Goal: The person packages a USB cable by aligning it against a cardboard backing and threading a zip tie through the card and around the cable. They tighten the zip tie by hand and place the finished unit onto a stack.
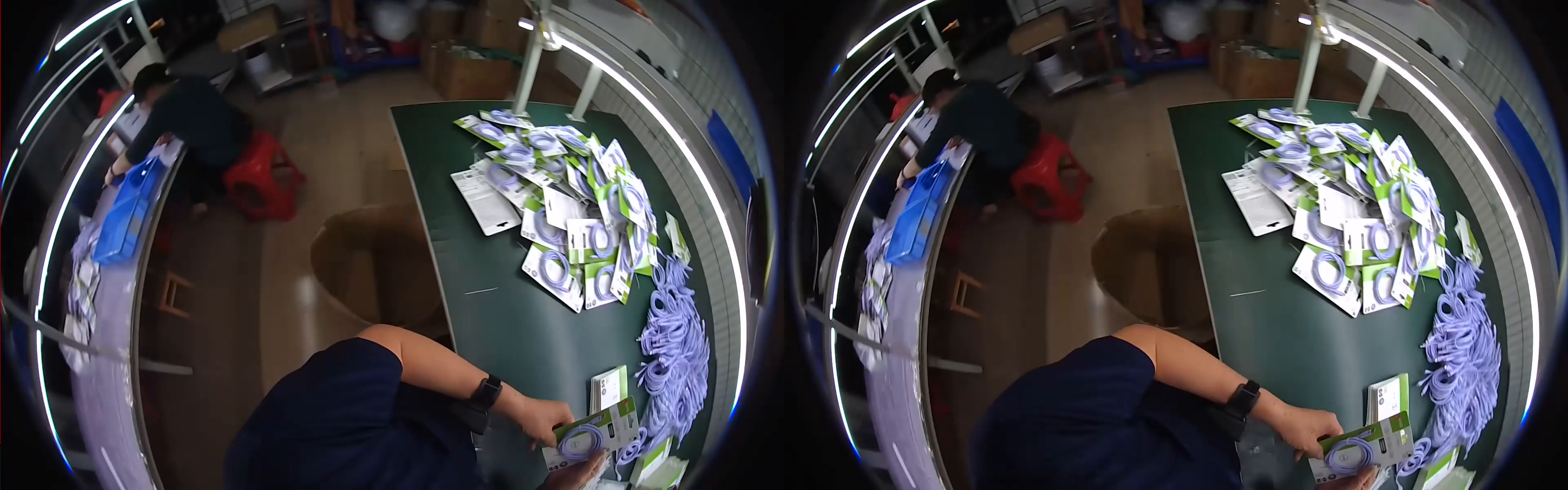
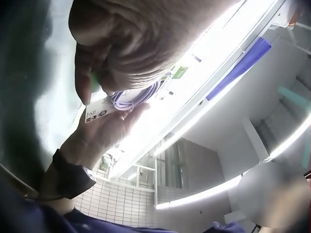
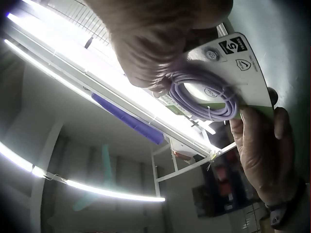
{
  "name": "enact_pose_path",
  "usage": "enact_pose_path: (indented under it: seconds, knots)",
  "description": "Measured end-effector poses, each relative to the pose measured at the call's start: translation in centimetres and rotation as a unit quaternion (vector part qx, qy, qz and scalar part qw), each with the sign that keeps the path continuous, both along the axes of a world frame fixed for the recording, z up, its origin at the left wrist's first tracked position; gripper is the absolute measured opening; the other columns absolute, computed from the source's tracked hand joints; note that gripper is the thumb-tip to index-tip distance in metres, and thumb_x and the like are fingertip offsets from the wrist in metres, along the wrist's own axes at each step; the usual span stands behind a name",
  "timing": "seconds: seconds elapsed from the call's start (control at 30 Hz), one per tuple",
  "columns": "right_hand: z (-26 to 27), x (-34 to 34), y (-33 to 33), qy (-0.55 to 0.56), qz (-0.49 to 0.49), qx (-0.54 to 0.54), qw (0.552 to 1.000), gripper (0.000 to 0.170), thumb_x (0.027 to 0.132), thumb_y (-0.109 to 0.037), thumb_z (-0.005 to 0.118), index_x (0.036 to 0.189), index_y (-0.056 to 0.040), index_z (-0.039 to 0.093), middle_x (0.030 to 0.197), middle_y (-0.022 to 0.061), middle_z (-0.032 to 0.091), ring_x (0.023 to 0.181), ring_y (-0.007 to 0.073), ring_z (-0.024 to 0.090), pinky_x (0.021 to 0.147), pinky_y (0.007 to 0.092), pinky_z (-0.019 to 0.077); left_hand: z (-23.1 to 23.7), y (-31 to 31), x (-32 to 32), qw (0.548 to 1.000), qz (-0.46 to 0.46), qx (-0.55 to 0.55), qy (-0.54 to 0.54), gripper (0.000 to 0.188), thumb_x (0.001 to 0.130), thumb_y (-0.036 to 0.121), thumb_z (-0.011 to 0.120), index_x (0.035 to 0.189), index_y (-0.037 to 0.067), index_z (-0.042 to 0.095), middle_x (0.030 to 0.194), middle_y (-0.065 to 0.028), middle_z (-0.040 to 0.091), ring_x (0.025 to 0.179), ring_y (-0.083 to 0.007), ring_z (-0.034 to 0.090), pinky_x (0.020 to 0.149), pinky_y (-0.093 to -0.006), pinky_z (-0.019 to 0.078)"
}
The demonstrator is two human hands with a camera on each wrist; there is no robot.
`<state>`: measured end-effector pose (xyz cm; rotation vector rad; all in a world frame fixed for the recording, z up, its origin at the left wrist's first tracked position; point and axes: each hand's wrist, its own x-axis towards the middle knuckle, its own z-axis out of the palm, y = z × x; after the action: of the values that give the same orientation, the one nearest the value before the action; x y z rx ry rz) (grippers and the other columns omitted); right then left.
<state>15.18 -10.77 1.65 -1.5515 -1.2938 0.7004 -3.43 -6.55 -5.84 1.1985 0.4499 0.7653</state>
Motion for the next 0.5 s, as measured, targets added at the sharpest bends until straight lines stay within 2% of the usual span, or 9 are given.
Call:
enact_pose_path:
  seconds: [0.03,0.07,0.1,0.27,0.37,0.4,0.43,0.47,0.5]
  knots:
    - [-0.7,0.8,-0.1,-0.165,0.035,0.065,0.984,0.027,0.098,-0.018,0.053,0.082,0.0034,0.058,0.080,0.0174,0.056,0.073,0.0337,0.053,0.065,0.0453,0.0442,0.1,-0.6,-0.3,1.000,0.007,-0.008,-0.004,0.028,0.089,0.007,0.070,0.113,-0.007,0.066,0.086,-0.0102,0.070,0.064,-0.0163,0.070,0.050,-0.0295,0.0601]
    - [-1.8,1.9,-0.2,-0.320,0.066,0.134,0.935,0.017,0.091,-0.011,0.054,0.083,0.0031,0.058,0.079,0.0217,0.058,0.072,0.0423,0.055,0.063,0.0512,0.0434,0.3,-1.0,-0.7,1.000,0.011,-0.014,-0.006,0.027,0.089,0.006,0.070,0.112,-0.007,0.066,0.086,-0.0106,0.070,0.064,-0.0156,0.070,0.050,-0.0292,0.0608]
    - [-2.8,2.7,-0.2,-0.463,0.093,0.203,0.858,0.007,0.085,-0.004,0.056,0.084,0.0028,0.058,0.079,0.0259,0.059,0.071,0.0509,0.057,0.061,0.0570,0.0426,0.6,-1.3,-1.2,1.000,0.023,-0.013,-0.004,0.027,0.089,0.006,0.070,0.112,-0.007,0.066,0.086,-0.0106,0.070,0.064,-0.0156,0.070,0.050,-0.0292,0.0608]
    - [-6.6,4.4,1.6,-0.526,0.068,0.229,0.816,0.023,0.085,-0.002,0.061,0.068,-0.0056,0.046,0.063,0.0153,0.051,0.059,0.0388,0.054,0.055,0.0505,0.0392,1.1,-2.3,-3.3,0.998,0.067,0.000,0.018,0.030,0.089,0.004,0.068,0.117,-0.006,0.065,0.088,-0.0116,0.070,0.064,-0.0161,0.070,0.050,-0.0289,0.0606]
    - [-3.7,1.9,0.5,-0.481,0.056,0.168,0.859,0.018,0.085,-0.008,0.068,0.076,-0.0092,0.053,0.074,0.0133,0.062,0.066,0.0342,0.058,0.058,0.0481,0.0419,0.6,-2.4,-3.7,0.996,0.081,-0.014,-0.022,0.035,0.087,0.002,0.069,0.119,-0.007,0.063,0.088,-0.0130,0.071,0.061,-0.0188,0.070,0.049,-0.0290,0.0605]
    - [-6.1,3.4,2.2,-0.486,0.048,0.164,0.857,0.018,0.085,-0.008,0.068,0.076,-0.0092,0.053,0.074,0.0133,0.062,0.066,0.0342,0.058,0.058,0.0481,0.0419,0.7,-2.4,-4.3,0.995,0.097,-0.016,-0.025,0.036,0.087,0.003,0.068,0.122,-0.005,0.062,0.090,-0.0106,0.070,0.065,-0.0160,0.069,0.051,-0.0284,0.0603]
    - [-10.5,6.2,4.8,-0.199,0.113,0.101,0.968,0.018,0.097,-0.022,0.063,0.091,-0.0053,0.060,0.085,0.0091,0.064,0.077,0.0242,0.060,0.068,0.0404,0.0466,0.9,-2.2,-4.5,0.995,0.098,-0.018,-0.028,0.038,0.088,0.003,0.066,0.125,-0.003,0.061,0.092,-0.0082,0.070,0.068,-0.0132,0.069,0.053,-0.0278,0.0602]
    - [-9.1,5.7,3.5,0.111,0.143,0.045,0.983,0.035,0.109,-0.035,0.057,0.106,-0.0014,0.067,0.096,0.0049,0.067,0.087,0.0142,0.062,0.078,0.0326,0.0513,1.4,-2.1,-5.1,0.991,0.131,-0.008,-0.026,0.039,0.088,0.002,0.067,0.126,-0.002,0.061,0.094,-0.0074,0.070,0.069,-0.0126,0.069,0.053,-0.0277,0.0601]
    - [-8.1,5.8,2.4,0.090,0.136,0.024,0.986,0.031,0.106,-0.031,0.060,0.091,-0.0051,0.067,0.081,-0.0006,0.060,0.074,0.0096,0.054,0.067,0.0286,0.0450,1.6,-1.7,-5.3,0.989,0.146,0.001,-0.029,0.040,0.088,0.001,0.067,0.128,-0.001,0.061,0.097,-0.0067,0.070,0.069,-0.0120,0.068,0.054,-0.0275,0.0599]
